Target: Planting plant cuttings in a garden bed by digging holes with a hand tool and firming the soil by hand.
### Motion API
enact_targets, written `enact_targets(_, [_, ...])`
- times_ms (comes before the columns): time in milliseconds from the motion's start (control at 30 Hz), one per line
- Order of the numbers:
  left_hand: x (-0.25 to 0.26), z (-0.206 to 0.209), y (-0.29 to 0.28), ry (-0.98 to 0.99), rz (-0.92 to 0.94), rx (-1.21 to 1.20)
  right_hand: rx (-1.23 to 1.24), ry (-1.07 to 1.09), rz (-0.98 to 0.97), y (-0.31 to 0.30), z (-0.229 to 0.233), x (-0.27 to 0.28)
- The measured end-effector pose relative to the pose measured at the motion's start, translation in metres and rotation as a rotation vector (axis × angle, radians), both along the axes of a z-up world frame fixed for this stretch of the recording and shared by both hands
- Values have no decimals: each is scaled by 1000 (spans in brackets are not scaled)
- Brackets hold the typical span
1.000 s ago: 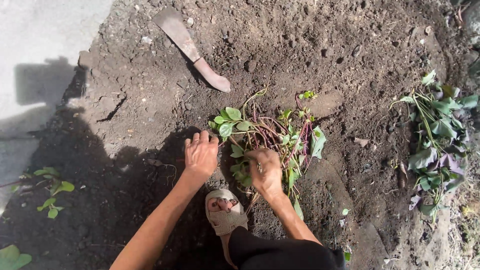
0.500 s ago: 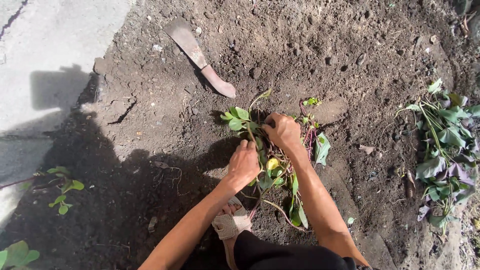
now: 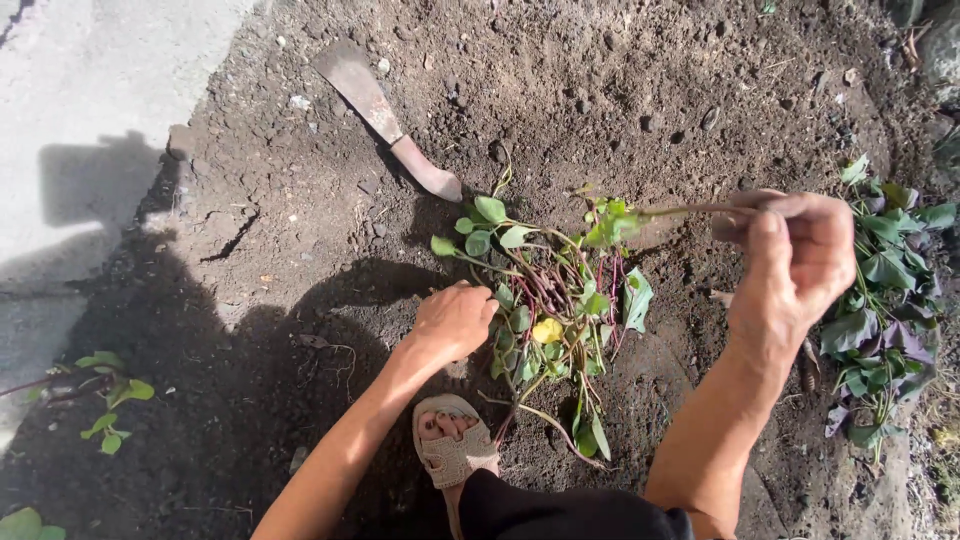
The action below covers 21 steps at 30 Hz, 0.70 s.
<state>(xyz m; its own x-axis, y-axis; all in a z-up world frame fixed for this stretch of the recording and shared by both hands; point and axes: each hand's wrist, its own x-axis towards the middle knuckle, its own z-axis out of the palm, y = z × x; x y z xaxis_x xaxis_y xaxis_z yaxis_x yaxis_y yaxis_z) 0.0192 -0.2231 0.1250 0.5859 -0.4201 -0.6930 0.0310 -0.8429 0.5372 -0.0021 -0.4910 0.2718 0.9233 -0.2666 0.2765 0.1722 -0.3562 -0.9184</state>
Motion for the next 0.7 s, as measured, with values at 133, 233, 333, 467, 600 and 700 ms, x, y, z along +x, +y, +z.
enact_targets(133, [-2, 31, 6, 133, 290, -620, 116, -436, -55, 40, -38, 2])
enact_targets(233, [-5, 77, -1, 159, 576, -1083, 54, -563, 22, 100, -80, -14])
enact_targets(333, [-7, 86, 6, 143, 699, -1291, -37, -502, 124, 141, -110, -34])
enact_targets(467, [-1, 81, 21, 53, 703, -981, -54, -259, 175, 167, -127, -48])
enact_targets(600, [0, 43, 55, -286, 659, -802, -159, -112, 288, 153, -153, -49])
enact_targets(700, [6, 45, 74, -521, 629, -669, -295, -24, 247, 108, -185, -25])
